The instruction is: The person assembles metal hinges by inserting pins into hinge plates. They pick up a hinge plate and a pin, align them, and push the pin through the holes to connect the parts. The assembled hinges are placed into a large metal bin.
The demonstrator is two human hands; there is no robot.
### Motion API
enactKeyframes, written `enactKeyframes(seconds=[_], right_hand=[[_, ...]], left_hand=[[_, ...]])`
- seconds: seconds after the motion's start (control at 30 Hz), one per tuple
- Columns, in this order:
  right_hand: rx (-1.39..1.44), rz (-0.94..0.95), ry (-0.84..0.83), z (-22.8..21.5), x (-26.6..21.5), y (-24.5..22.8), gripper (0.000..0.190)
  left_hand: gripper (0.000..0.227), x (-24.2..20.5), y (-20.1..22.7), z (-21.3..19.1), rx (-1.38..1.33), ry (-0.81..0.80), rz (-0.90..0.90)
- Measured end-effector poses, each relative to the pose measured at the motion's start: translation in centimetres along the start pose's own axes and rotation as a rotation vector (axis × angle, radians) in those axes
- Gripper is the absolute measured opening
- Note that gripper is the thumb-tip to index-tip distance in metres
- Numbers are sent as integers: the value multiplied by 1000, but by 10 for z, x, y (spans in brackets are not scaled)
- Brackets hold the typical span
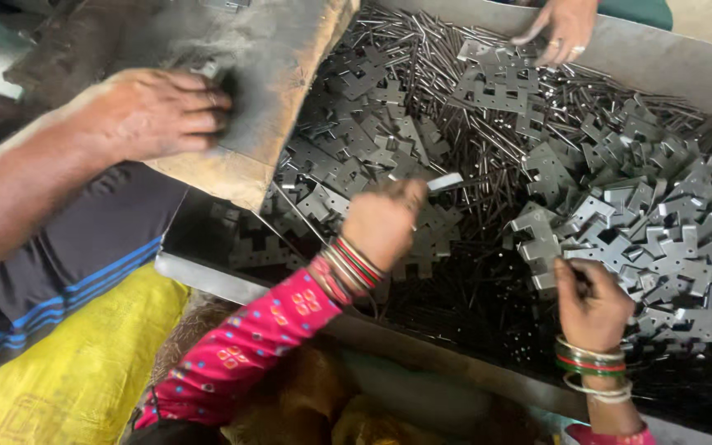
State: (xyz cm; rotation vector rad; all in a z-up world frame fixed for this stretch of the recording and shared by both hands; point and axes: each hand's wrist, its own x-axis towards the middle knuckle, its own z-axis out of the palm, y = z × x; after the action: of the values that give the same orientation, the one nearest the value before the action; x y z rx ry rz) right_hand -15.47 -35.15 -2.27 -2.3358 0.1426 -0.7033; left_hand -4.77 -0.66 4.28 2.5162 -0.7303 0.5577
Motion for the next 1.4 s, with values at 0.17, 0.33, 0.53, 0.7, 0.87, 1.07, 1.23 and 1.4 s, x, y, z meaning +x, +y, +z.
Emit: enactKeyframes(seconds=[0.17, 0.33, 0.53, 0.7, 0.87, 1.07, 1.23, 1.4], right_hand=[[344, 292, 34, -23, -7, 0, 10], [482, 581, 51, -46, -1, -14, 7], [897, 537, -40, -43, 7, -18, 23], [1401, 500, 100, -50, 0, 11, 20], [1481, 586, -68, -53, 1, 16, 24], [682, 438, -467, -2, -5, -24, 24], [-239, -84, -887, 56, -26, -28, 27], [-414, -568, -775, 100, -46, -9, 55]], left_hand=[[37, 15, -84, -37, 603, 202, -150], [38, 12, -173, -80, 764, 279, -415], [47, 14, -153, -79, 986, 538, -269], [36, 11, -69, -12, 386, -101, -71], [16, -32, -27, 85, 250, -485, -17], [21, -48, -37, 125, 325, -491, 23], [57, -22, -48, 91, -591, -772, -116], [43, -1, -62, 68, -1265, -428, -494]])
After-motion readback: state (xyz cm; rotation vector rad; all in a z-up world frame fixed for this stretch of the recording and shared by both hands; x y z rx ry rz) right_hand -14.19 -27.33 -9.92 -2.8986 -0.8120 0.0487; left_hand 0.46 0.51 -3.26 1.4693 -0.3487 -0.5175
